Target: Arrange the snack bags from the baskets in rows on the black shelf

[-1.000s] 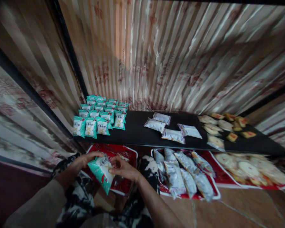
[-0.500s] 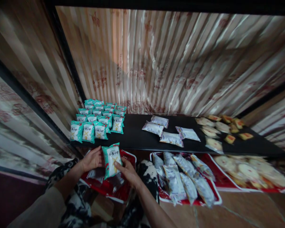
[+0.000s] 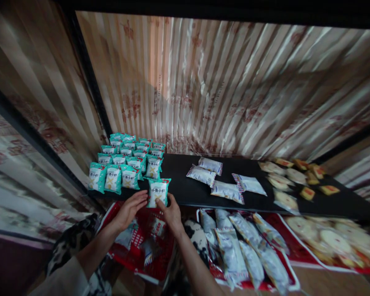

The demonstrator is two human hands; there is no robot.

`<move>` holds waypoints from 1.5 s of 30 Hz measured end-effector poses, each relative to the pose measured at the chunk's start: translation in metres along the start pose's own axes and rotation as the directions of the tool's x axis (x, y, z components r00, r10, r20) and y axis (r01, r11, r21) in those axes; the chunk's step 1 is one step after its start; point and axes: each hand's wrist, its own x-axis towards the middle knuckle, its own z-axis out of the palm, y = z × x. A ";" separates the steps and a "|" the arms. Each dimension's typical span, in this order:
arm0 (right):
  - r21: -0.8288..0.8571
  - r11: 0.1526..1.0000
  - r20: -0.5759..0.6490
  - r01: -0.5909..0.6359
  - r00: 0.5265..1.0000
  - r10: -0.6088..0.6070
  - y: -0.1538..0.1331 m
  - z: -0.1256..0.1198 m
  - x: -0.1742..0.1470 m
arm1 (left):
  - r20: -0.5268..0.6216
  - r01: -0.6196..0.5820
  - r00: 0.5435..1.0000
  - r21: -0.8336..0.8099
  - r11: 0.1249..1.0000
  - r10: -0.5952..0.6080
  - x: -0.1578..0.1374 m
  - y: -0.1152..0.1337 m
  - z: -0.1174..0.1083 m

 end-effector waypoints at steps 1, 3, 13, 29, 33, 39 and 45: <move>-0.006 1.000 -0.017 0.019 1.000 -0.019 0.001 0.002 0.007 | -0.020 -0.018 1.000 0.037 0.999 0.019 0.002 -0.001 0.002; -0.025 0.999 -0.033 0.048 0.998 -0.049 0.003 0.007 0.021 | -0.053 -0.035 0.998 0.136 0.990 0.042 0.008 -0.003 0.003; -0.226 0.967 -0.082 0.121 0.986 -0.143 0.000 0.039 0.067 | -0.053 -0.120 0.988 0.324 0.939 0.144 0.038 -0.024 -0.007; -0.236 0.957 -0.070 0.167 0.980 -0.188 0.007 0.059 0.085 | -0.097 -0.186 0.964 0.425 0.886 0.249 0.058 -0.035 -0.018; -0.225 0.957 -0.058 0.185 0.977 -0.203 0.010 0.060 0.087 | -0.060 -0.190 0.969 0.432 0.881 0.239 0.056 -0.030 -0.016; -0.216 0.955 -0.105 0.205 0.967 -0.232 0.015 0.061 0.091 | -0.069 -0.150 0.978 0.428 0.892 0.197 0.055 -0.019 -0.011; -0.213 0.956 -0.087 0.199 0.971 -0.222 0.019 0.061 0.092 | -0.064 -0.155 0.977 0.449 0.880 0.205 0.059 -0.024 -0.013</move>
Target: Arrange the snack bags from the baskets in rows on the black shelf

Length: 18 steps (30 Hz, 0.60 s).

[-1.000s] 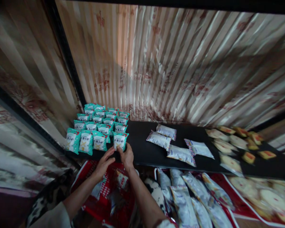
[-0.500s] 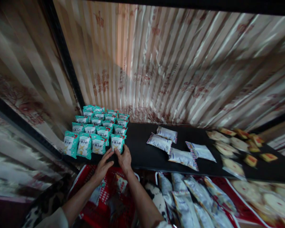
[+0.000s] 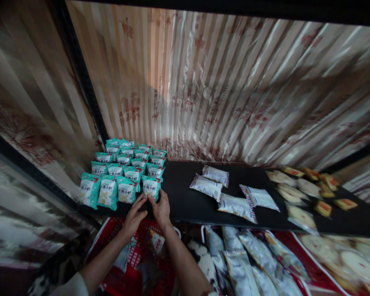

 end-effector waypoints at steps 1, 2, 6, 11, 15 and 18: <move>0.006 1.000 -0.002 0.004 1.000 -0.004 0.001 0.000 0.000 | 0.000 -0.010 1.000 0.013 1.000 0.010 -0.001 -0.001 0.000; 0.010 1.000 -0.006 0.007 1.000 -0.007 0.001 0.001 -0.001 | 0.000 -0.016 1.000 0.026 1.000 0.016 -0.001 -0.001 0.000; 0.029 0.999 -0.031 0.037 0.999 -0.036 0.004 0.002 -0.005 | 0.022 -0.006 1.000 0.064 0.998 0.005 -0.005 0.000 0.000; 0.078 0.995 -0.072 0.062 0.996 -0.056 0.003 -0.003 -0.017 | 0.007 -0.032 0.999 0.073 0.997 0.032 -0.012 0.000 0.001; 0.142 0.987 -0.158 0.079 0.986 -0.056 -0.004 -0.010 -0.038 | -0.055 -0.100 0.993 0.108 0.989 0.106 -0.027 -0.003 0.000; 0.200 0.977 -0.205 0.075 0.978 -0.033 -0.007 -0.013 -0.063 | -0.054 -0.119 0.990 0.198 0.973 0.132 -0.043 -0.013 -0.001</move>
